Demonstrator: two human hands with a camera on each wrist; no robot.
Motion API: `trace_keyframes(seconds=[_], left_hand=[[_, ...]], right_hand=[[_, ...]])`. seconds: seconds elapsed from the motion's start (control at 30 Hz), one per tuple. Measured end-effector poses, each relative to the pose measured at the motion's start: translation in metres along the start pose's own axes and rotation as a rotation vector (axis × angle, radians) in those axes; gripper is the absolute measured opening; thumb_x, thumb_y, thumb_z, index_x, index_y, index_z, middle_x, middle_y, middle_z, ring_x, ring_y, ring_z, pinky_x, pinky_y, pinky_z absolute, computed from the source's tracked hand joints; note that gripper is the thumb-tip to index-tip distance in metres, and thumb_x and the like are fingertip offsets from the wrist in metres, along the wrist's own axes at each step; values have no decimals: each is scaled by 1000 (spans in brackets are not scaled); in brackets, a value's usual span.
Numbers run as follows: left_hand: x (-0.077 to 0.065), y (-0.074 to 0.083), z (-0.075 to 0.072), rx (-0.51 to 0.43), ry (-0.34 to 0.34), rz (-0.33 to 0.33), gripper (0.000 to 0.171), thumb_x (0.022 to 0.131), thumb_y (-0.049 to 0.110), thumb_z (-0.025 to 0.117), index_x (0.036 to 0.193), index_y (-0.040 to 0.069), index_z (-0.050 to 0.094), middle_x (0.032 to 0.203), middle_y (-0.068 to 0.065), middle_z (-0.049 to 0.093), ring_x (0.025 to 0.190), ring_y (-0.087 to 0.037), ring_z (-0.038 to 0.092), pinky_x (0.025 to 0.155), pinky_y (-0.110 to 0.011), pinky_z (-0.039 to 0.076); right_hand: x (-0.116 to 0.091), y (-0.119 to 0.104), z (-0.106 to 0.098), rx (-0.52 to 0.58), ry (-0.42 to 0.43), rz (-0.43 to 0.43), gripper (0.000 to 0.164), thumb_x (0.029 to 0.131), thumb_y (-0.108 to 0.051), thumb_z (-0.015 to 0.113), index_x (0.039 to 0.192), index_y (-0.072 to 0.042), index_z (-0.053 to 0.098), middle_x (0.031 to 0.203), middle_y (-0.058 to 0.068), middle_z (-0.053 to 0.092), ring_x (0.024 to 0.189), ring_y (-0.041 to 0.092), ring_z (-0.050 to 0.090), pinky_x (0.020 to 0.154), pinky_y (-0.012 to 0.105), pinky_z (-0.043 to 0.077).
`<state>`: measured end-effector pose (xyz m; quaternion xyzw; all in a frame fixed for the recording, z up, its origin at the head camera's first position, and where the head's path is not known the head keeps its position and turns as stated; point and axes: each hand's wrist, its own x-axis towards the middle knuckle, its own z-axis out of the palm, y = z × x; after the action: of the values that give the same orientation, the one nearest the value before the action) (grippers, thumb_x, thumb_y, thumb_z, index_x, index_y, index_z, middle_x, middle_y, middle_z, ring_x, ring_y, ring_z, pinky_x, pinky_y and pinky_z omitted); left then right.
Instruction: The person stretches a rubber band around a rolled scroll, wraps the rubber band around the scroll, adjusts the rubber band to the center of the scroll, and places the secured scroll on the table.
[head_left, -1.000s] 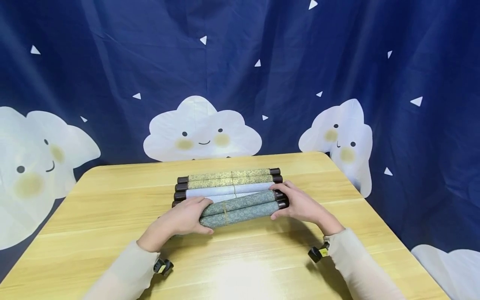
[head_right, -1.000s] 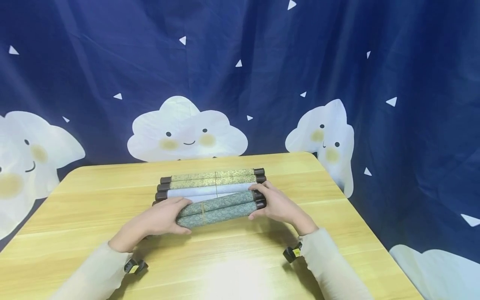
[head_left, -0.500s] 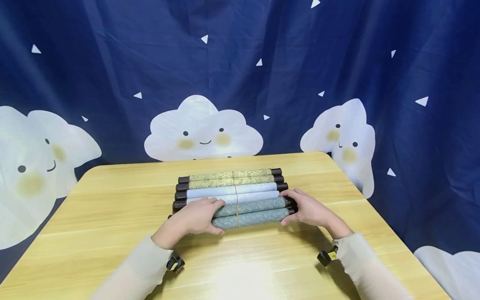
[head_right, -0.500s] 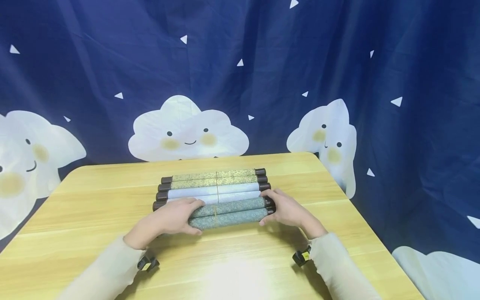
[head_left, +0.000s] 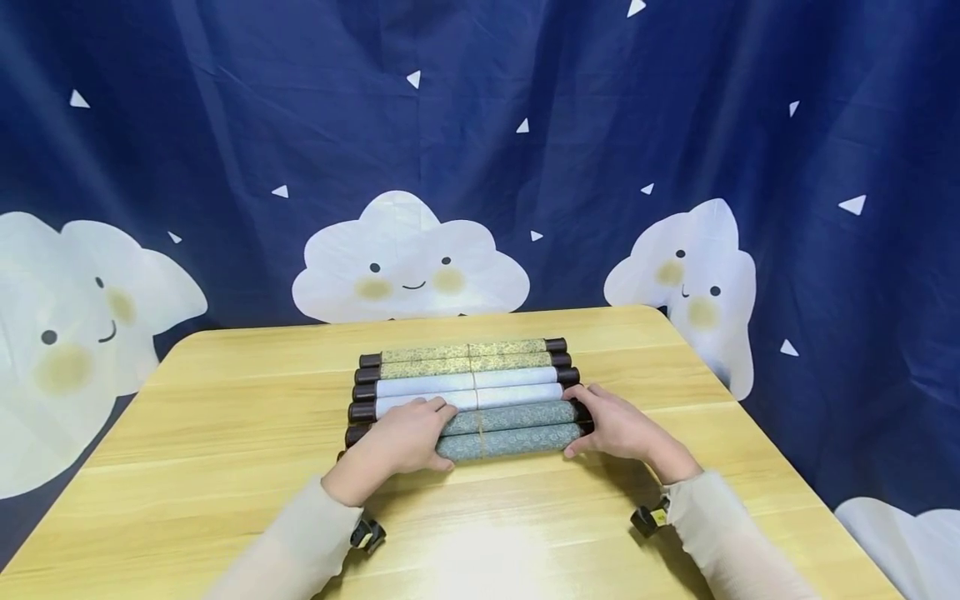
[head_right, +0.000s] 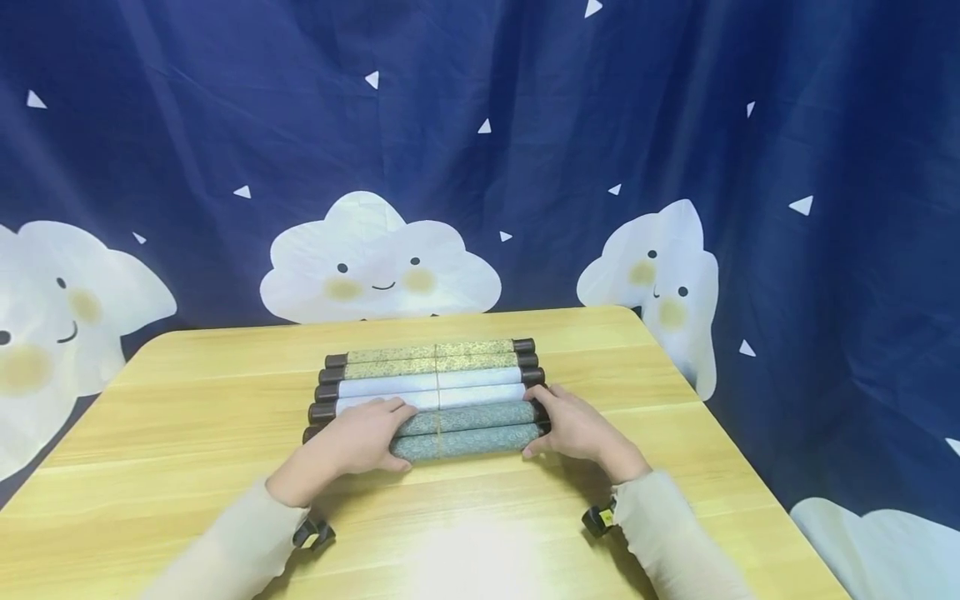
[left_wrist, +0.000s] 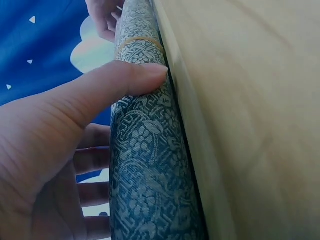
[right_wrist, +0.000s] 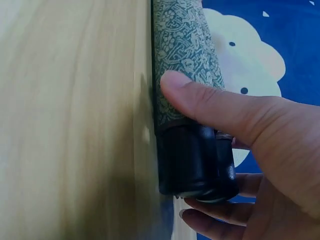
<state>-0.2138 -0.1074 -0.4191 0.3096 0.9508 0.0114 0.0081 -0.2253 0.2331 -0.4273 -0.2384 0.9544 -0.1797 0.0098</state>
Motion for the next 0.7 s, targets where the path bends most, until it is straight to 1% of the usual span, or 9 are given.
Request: trace_keyframes(seconds=[0.07,0.2,0.3,0.37,0.5,0.7], left_hand=[[0,1,1,34,2,2,83,72,58,79,134,9,56,129,-7,58,113,-31,56,89,-46,53],[1,2,0,77,32,10,75,74,56,78,130,9,60,127,-6,58,112,-29,55,88,-43,53],[1,2,0,75,54,14,70,76,52,79,127,8,62,125,-6,58,109,-28,56,87,-42,53],[1,1,0,70,56,14,69,76,51,79,127,8,62,124,-6,58,108,-28,56,87,-42,53],[2,-1,0,69,54,14,70,78,51,78,130,8,60,126,-7,58,110,-28,56,88,-42,53],[5,-6,2,56,63,21,76,78,55,75,134,8,57,128,-8,58,111,-29,57,91,-44,52]], right_hand=[[0,-1,1,-6,2,0,87,62,-51,88,133,-17,53,119,11,55,110,37,57,96,55,46],[0,-2,-1,-16,5,0,86,64,-51,87,134,-14,55,120,11,52,113,38,54,98,56,44],[1,-3,-2,-16,7,6,85,64,-52,86,132,-12,56,121,12,53,115,40,53,99,57,43],[2,-2,-1,-12,9,11,84,64,-51,86,130,-11,56,122,12,53,116,41,52,100,57,42],[3,-2,-1,1,18,27,82,64,-50,87,127,-9,55,120,10,52,115,39,52,99,56,43],[6,1,-1,-1,29,39,83,63,-51,87,128,-9,55,118,10,52,115,39,51,98,56,43]])
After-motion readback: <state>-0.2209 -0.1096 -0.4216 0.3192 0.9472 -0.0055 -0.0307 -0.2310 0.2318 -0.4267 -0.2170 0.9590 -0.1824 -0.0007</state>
